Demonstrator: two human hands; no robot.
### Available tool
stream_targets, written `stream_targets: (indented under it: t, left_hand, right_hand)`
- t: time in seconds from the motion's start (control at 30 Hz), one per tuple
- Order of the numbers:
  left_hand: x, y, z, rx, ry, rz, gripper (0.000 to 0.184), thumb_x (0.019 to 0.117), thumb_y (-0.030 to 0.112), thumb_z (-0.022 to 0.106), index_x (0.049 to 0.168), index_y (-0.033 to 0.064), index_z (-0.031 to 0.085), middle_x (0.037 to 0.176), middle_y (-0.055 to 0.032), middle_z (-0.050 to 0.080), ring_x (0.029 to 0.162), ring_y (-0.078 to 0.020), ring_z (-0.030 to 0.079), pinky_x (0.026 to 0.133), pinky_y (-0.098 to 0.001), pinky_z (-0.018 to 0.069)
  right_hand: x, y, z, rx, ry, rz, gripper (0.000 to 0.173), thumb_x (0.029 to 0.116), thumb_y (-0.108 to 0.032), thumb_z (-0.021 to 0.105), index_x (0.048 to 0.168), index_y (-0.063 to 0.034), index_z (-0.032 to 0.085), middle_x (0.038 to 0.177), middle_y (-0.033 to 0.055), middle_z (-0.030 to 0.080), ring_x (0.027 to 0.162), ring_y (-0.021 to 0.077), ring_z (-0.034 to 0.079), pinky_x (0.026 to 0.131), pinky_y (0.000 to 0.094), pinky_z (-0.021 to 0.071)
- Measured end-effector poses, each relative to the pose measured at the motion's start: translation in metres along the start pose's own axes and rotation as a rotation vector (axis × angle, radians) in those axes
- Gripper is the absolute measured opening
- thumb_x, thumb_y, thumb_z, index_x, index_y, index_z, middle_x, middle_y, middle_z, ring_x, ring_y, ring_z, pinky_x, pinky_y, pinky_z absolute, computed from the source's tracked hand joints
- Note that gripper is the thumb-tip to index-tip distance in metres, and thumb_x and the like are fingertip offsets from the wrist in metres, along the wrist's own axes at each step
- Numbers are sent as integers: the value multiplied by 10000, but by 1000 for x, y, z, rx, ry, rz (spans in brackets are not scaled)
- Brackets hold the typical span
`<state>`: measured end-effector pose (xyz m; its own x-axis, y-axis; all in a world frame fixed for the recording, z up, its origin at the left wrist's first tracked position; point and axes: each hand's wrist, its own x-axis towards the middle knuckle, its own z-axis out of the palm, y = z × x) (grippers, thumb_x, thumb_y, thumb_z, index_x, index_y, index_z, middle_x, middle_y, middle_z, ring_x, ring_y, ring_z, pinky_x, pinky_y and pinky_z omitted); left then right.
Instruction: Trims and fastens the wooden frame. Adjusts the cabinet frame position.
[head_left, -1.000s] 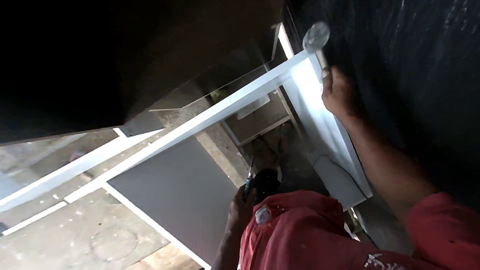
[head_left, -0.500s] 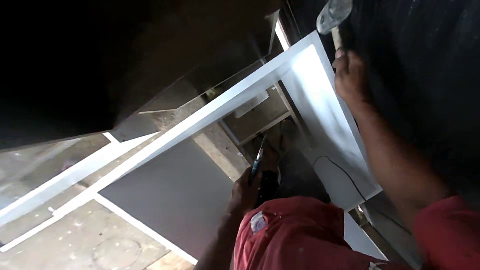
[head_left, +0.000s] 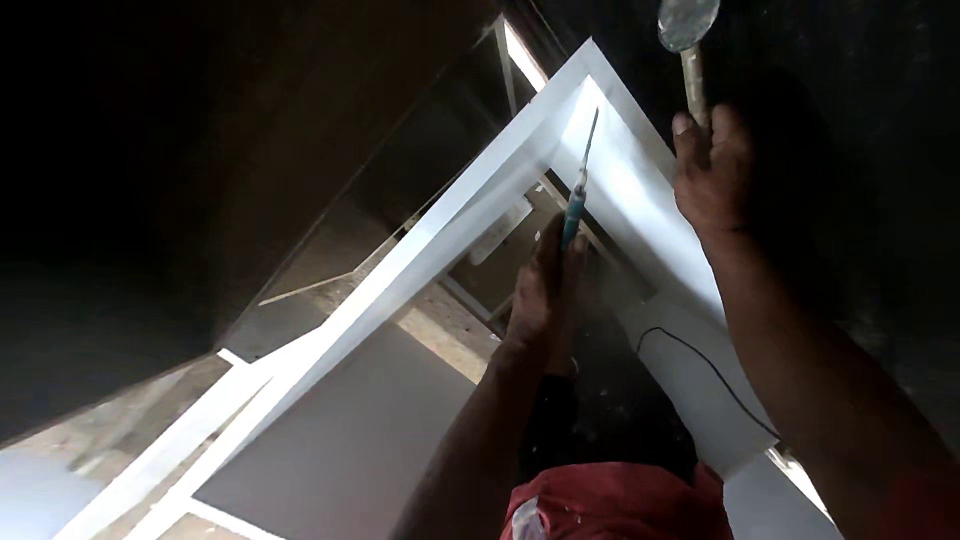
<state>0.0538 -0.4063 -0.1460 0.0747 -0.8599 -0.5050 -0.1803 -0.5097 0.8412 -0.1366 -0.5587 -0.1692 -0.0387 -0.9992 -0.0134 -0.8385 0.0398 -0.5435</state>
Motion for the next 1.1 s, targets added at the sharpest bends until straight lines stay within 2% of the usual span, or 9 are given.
stream_targets:
  t: [0.07, 0.23, 0.33, 0.4, 0.47, 0.7, 0.93, 1.03, 1.1]
  left_hand:
    - [19, 6, 4, -4, 33, 62, 484, 1106, 421, 413, 1520, 173, 444, 821, -65, 591, 527, -152, 514, 466, -312, 484]
    - [68, 8, 10, -99, 138, 168, 457, 1112, 359, 411, 1427, 47, 525, 909, -43, 626, 628, -110, 569, 569, -282, 529]
    - [69, 11, 12, -94, 129, 178, 461, 1112, 364, 414, 1461, 74, 498, 859, -42, 609, 582, -115, 539, 521, -277, 502]
    - [57, 17, 14, -80, 95, 117, 492, 1108, 422, 405, 1525, 161, 441, 840, -71, 586, 534, -155, 510, 463, -301, 480]
    - [55, 17, 18, -64, 80, 80, 507, 1105, 438, 404, 1550, 195, 413, 880, -84, 600, 565, -171, 528, 490, -332, 495]
    - [61, 8, 25, 19, 122, 97, 534, 1107, 413, 411, 1568, 147, 391, 1182, -159, 640, 801, -223, 640, 696, -400, 569]
    - [60, 5, 23, 13, 128, 83, 526, 1108, 425, 400, 1574, 181, 384, 1013, -130, 635, 662, -197, 588, 574, -362, 540]
    - [66, 2, 24, -20, 142, 91, 517, 1106, 414, 413, 1553, 154, 418, 1006, -110, 630, 676, -163, 582, 596, -328, 535]
    - [74, -2, 26, -40, 162, 101, 503, 1102, 381, 433, 1516, 97, 467, 1077, -99, 652, 752, -134, 613, 685, -313, 554]
  right_hand:
    - [0, 0, 1, -47, -15, -20, 434, 1057, -452, 517, 1040, -40, 651, 814, 80, 617, 712, 188, 602, 702, 404, 523]
    - [0, -2, 4, -104, -13, -42, 440, 1054, -443, 526, 1042, -21, 652, 863, 120, 643, 761, 238, 631, 732, 446, 531]
    - [-1, -2, 6, -99, 14, -53, 428, 1055, -431, 538, 1037, -19, 654, 854, 119, 639, 750, 223, 627, 720, 421, 531]
    - [-1, -2, 6, -100, 23, -42, 424, 1056, -435, 538, 1032, -26, 649, 818, 107, 627, 717, 219, 616, 689, 419, 527]
    - [0, -2, 6, -105, 32, -27, 425, 1055, -440, 542, 1018, -29, 645, 798, 103, 616, 700, 216, 607, 676, 415, 521]
    - [0, -4, 6, -86, 34, 3, 402, 1059, -413, 543, 1026, -26, 650, 802, 91, 618, 693, 191, 604, 668, 391, 523]
    - [-1, -3, 8, -116, 54, -9, 404, 1055, -426, 548, 1013, -37, 648, 798, 88, 617, 700, 199, 606, 667, 399, 517]
    - [-1, -2, 10, -101, 72, -26, 385, 1055, -406, 558, 1003, -36, 651, 793, 85, 615, 687, 185, 598, 661, 375, 514]
    - [-1, -2, 11, -89, 81, -34, 379, 1052, -399, 567, 995, -34, 653, 781, 83, 610, 671, 175, 590, 646, 366, 508]
